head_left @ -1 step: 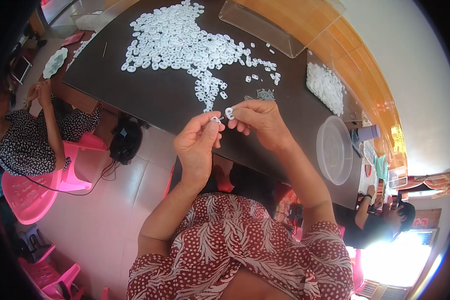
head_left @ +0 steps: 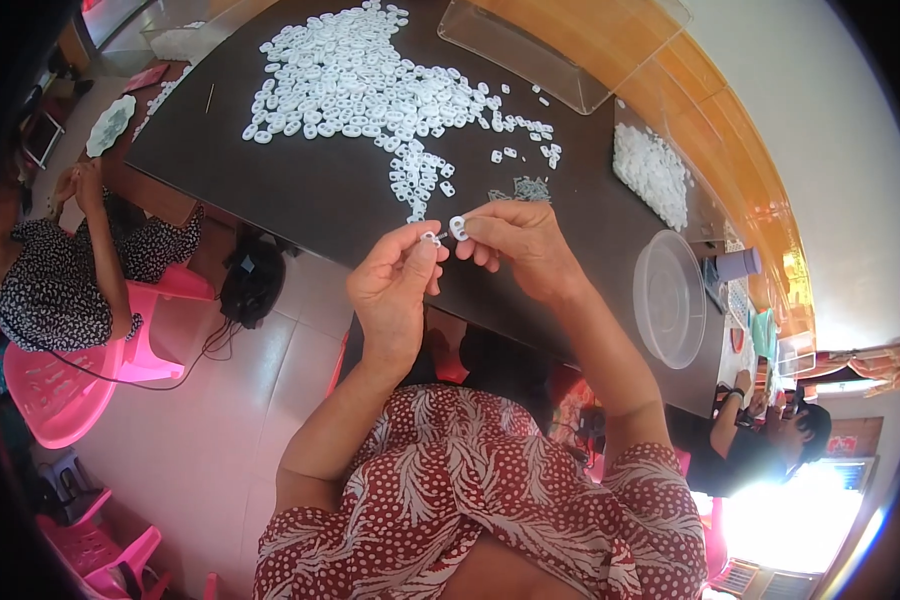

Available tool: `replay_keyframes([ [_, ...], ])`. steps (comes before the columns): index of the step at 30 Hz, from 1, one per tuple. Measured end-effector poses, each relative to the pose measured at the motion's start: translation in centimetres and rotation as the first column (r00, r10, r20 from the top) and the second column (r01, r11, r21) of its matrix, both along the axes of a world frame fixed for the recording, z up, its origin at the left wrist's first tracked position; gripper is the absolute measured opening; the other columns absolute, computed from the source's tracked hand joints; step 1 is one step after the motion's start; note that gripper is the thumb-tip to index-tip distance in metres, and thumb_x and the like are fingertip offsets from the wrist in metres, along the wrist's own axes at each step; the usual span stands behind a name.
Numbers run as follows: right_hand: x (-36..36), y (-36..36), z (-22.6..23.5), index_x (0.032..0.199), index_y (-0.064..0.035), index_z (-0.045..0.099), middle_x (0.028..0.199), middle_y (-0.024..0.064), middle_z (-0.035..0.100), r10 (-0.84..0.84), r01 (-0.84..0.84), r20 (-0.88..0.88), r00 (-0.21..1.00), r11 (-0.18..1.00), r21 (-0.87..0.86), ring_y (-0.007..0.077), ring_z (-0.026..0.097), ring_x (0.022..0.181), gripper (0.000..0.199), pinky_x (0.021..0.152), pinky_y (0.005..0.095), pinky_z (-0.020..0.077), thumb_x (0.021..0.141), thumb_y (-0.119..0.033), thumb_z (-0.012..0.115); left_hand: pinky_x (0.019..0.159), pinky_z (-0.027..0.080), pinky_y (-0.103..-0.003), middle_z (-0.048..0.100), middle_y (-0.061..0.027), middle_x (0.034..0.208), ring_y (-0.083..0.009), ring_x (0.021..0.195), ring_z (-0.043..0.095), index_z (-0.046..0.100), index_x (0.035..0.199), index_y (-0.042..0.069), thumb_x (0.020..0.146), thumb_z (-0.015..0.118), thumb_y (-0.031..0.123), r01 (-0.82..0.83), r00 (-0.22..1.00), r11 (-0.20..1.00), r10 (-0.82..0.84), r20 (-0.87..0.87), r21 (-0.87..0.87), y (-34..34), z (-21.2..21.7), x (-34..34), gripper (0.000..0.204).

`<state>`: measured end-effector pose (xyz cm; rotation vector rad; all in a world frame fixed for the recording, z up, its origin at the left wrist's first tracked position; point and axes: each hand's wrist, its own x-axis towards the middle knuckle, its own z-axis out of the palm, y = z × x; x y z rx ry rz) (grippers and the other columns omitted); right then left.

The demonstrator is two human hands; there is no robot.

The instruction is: Manually assembling small white plastic components with metal pins at a workbench.

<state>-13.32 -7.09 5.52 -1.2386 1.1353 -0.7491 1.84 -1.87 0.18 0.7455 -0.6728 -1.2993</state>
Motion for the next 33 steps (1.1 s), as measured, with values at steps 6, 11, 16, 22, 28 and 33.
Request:
replay_keyframes([
  [6, 0.3, 1.3, 0.2, 0.079, -0.0018, 0.063, 0.066, 0.0023, 0.059, 0.017, -0.017, -0.018, 1.0, 1.0, 0.018, 0.0076, 0.052, 0.059, 0.022, 0.053, 0.021, 0.0385, 0.088, -0.021, 0.056, 0.051, 0.041, -0.02, 0.064, -0.0082, 0.08, -0.0086, 0.06, 0.053, 0.063, 0.106, -0.003, 0.088, 0.059, 0.003, -0.049, 0.995, 0.999, 0.049, 0.087, -0.002, 0.8, 0.0, 0.0, 0.019],
  [11, 0.5, 1.9, -0.3, 0.078, -0.0018, 0.063, 0.066, 0.002, 0.059, 0.012, -0.013, -0.05, 0.999, 1.0, -0.015, 0.0073, 0.051, 0.059, 0.022, 0.054, 0.0209, 0.0385, 0.088, -0.021, 0.057, 0.054, 0.042, -0.017, 0.064, -0.0042, 0.082, -0.0047, 0.066, 0.053, 0.063, 0.106, -0.001, 0.089, 0.058, 0.005, 0.016, 0.995, 0.998, -0.022, 0.1, 0.058, 1.4, 0.2, 0.5, 0.018],
  [16, 0.9, 2.3, -0.2, 0.078, -0.0019, 0.063, 0.066, 0.0015, 0.059, 0.013, -0.021, -0.104, 0.994, 0.997, -0.069, 0.0064, 0.051, 0.06, 0.022, 0.055, 0.0208, 0.039, 0.089, -0.02, 0.057, 0.053, 0.041, -0.016, 0.064, -0.0041, 0.082, -0.0046, 0.066, 0.054, 0.063, 0.104, -0.001, 0.089, 0.059, 0.005, 0.048, 0.996, 0.994, -0.054, 0.064, 0.099, 1.7, 0.2, 0.6, 0.017],
  [22, 0.8, 2.4, -0.4, 0.079, -0.0026, 0.063, 0.068, 0.0001, 0.059, 0.028, -0.041, -0.136, 0.99, 0.995, -0.094, 0.0052, 0.051, 0.062, 0.021, 0.055, 0.02, 0.0389, 0.089, -0.02, 0.058, 0.053, 0.041, -0.016, 0.064, -0.0037, 0.083, -0.0043, 0.066, 0.053, 0.063, 0.103, -0.001, 0.089, 0.059, 0.006, 0.07, 0.993, 0.989, -0.082, 0.089, 0.129, 2.0, 0.1, 0.7, 0.017],
  [28, 0.9, 2.5, -0.3, 0.079, -0.0029, 0.063, 0.068, -0.0008, 0.058, 0.041, -0.062, -0.161, 0.986, 0.99, -0.127, 0.004, 0.05, 0.063, 0.021, 0.055, 0.0192, 0.0381, 0.089, -0.021, 0.059, 0.054, 0.041, -0.016, 0.064, -0.0031, 0.083, -0.0037, 0.067, 0.053, 0.063, 0.104, -0.001, 0.089, 0.058, 0.006, 0.072, 0.99, 0.986, -0.088, 0.106, 0.153, 2.0, 0.3, 0.7, 0.017],
  [33, 0.8, 2.6, -0.9, 0.081, -0.0005, 0.062, 0.071, -0.0002, 0.058, 0.087, -0.122, -0.206, 0.975, 0.979, -0.164, 0.0047, 0.051, 0.066, 0.019, 0.058, 0.0195, 0.0396, 0.09, -0.017, 0.057, 0.052, 0.043, -0.018, 0.066, -0.0083, 0.081, -0.0075, 0.063, 0.056, 0.061, 0.109, -0.005, 0.087, 0.06, 0.002, 0.016, 0.995, 0.993, -0.028, 0.096, 0.119, 1.9, 0.1, 0.3, 0.023],
])
